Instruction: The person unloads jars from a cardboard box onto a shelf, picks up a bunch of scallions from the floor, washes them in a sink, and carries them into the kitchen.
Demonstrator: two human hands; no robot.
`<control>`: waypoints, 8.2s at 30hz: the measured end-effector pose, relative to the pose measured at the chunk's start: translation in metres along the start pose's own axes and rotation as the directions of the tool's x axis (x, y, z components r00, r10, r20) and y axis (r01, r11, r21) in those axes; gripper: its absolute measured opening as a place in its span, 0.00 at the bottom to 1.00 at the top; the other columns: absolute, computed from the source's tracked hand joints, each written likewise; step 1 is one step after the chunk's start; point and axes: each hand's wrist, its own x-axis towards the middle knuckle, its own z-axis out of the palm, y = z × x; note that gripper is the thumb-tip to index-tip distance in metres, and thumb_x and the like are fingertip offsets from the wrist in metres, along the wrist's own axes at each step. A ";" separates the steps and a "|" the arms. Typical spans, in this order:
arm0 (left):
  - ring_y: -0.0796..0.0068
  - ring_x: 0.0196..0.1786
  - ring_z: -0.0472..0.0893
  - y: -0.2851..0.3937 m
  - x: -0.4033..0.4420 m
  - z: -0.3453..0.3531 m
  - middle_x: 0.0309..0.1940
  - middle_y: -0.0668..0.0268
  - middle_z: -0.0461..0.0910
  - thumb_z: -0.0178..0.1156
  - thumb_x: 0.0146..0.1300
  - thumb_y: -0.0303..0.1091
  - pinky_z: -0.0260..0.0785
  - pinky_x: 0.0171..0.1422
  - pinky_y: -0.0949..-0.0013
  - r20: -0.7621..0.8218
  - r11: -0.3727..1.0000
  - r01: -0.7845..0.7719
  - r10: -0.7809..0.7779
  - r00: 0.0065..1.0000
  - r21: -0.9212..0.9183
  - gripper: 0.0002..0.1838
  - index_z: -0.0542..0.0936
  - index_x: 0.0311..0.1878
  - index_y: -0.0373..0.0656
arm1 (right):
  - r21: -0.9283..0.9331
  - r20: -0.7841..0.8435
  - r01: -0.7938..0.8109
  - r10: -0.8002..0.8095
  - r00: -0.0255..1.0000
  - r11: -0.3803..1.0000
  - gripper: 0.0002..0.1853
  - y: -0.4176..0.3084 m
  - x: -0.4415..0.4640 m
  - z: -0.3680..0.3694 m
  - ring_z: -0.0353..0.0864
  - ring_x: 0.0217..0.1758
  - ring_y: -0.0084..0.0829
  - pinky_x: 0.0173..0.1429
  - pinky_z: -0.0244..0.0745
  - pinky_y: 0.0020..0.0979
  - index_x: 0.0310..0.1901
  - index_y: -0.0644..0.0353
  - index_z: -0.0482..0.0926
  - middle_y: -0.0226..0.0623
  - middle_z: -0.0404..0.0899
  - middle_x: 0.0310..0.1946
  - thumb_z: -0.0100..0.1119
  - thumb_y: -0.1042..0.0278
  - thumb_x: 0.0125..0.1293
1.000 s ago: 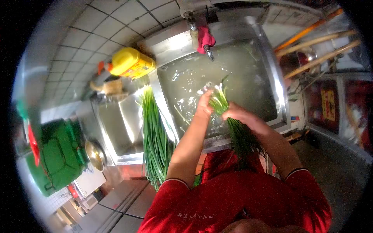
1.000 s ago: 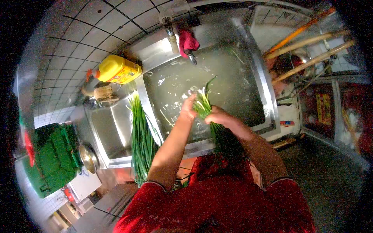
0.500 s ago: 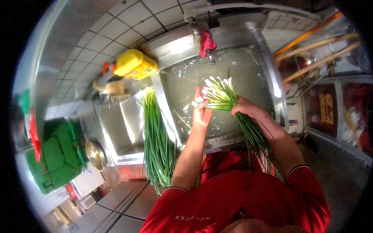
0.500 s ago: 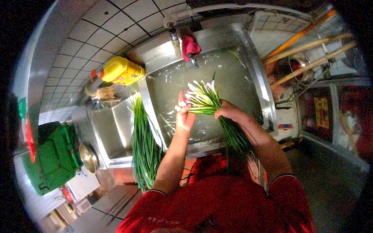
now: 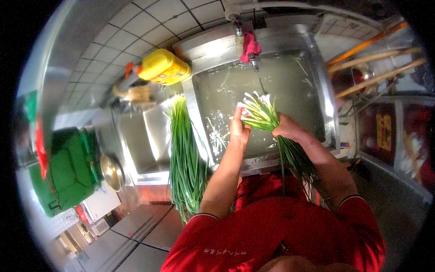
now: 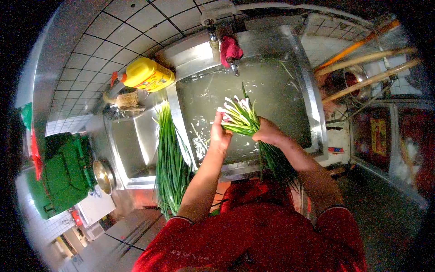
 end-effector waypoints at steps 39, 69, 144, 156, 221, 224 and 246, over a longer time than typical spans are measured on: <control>0.56 0.62 0.78 -0.002 -0.040 0.009 0.62 0.56 0.78 0.57 0.73 0.51 0.67 0.71 0.51 0.349 0.961 0.276 -0.267 0.898 0.025 0.29 0.71 0.68 0.40 | 0.520 0.158 -0.225 0.166 0.973 0.824 0.38 -0.023 -0.001 0.027 0.84 0.46 0.29 0.49 0.81 0.35 0.60 0.63 0.77 0.41 0.84 0.49 0.45 0.30 0.73; 0.53 0.57 0.81 0.014 -0.048 0.009 0.58 0.52 0.80 0.56 0.74 0.46 0.71 0.68 0.46 0.266 0.973 0.229 -0.222 0.938 0.005 0.26 0.73 0.66 0.38 | 0.512 0.174 -0.090 -0.001 0.985 0.854 0.26 -0.034 0.000 0.050 0.81 0.51 0.32 0.56 0.77 0.35 0.61 0.58 0.77 0.36 0.82 0.52 0.66 0.53 0.67; 0.68 0.61 0.75 -0.082 0.133 -0.057 0.61 0.64 0.75 0.59 0.68 0.49 0.69 0.67 0.53 -0.336 0.995 0.017 -0.051 0.941 -0.103 0.23 0.77 0.60 0.49 | -0.407 0.107 0.772 -0.813 0.572 0.489 0.16 0.133 0.216 0.069 0.82 0.50 0.41 0.56 0.75 0.44 0.54 0.61 0.76 0.45 0.82 0.45 0.59 0.65 0.68; 0.64 0.43 0.84 0.040 0.011 0.058 0.42 0.60 0.82 0.69 0.55 0.24 0.81 0.45 0.60 -0.148 0.974 -0.051 0.017 0.989 -0.223 0.19 0.78 0.51 0.41 | -0.739 0.173 0.376 -0.381 0.908 0.559 0.28 -0.088 0.095 0.021 0.83 0.44 0.62 0.49 0.78 0.54 0.59 0.63 0.68 0.60 0.83 0.38 0.64 0.65 0.57; 0.66 0.61 0.76 -0.068 -0.181 0.197 0.55 0.61 0.80 0.70 0.63 0.31 0.65 0.70 0.60 0.461 1.000 0.004 -0.005 0.888 0.004 0.26 0.74 0.63 0.40 | -0.883 -0.225 0.024 -0.467 0.855 0.469 0.29 -0.038 -0.143 -0.103 0.86 0.36 0.56 0.47 0.82 0.49 0.61 0.65 0.74 0.54 0.85 0.32 0.58 0.80 0.53; 0.62 0.68 0.71 -0.036 -0.215 0.224 0.64 0.58 0.73 0.73 0.60 0.33 0.58 0.77 0.55 0.652 0.972 -0.175 0.034 0.758 0.154 0.39 0.64 0.72 0.40 | -0.617 -0.420 0.059 -0.391 0.819 0.785 0.26 -0.111 -0.202 -0.106 0.88 0.47 0.45 0.50 0.83 0.43 0.62 0.59 0.75 0.53 0.86 0.42 0.58 0.79 0.60; 0.54 0.35 0.82 -0.125 -0.130 -0.012 0.30 0.51 0.83 0.60 0.69 0.40 0.73 0.42 0.52 0.219 0.429 -0.307 0.243 0.945 0.850 0.14 0.82 0.42 0.37 | -0.641 -0.658 -0.242 -0.358 0.663 0.729 0.25 0.017 -0.262 -0.127 0.85 0.51 0.51 0.57 0.79 0.44 0.59 0.64 0.76 0.55 0.85 0.46 0.61 0.77 0.57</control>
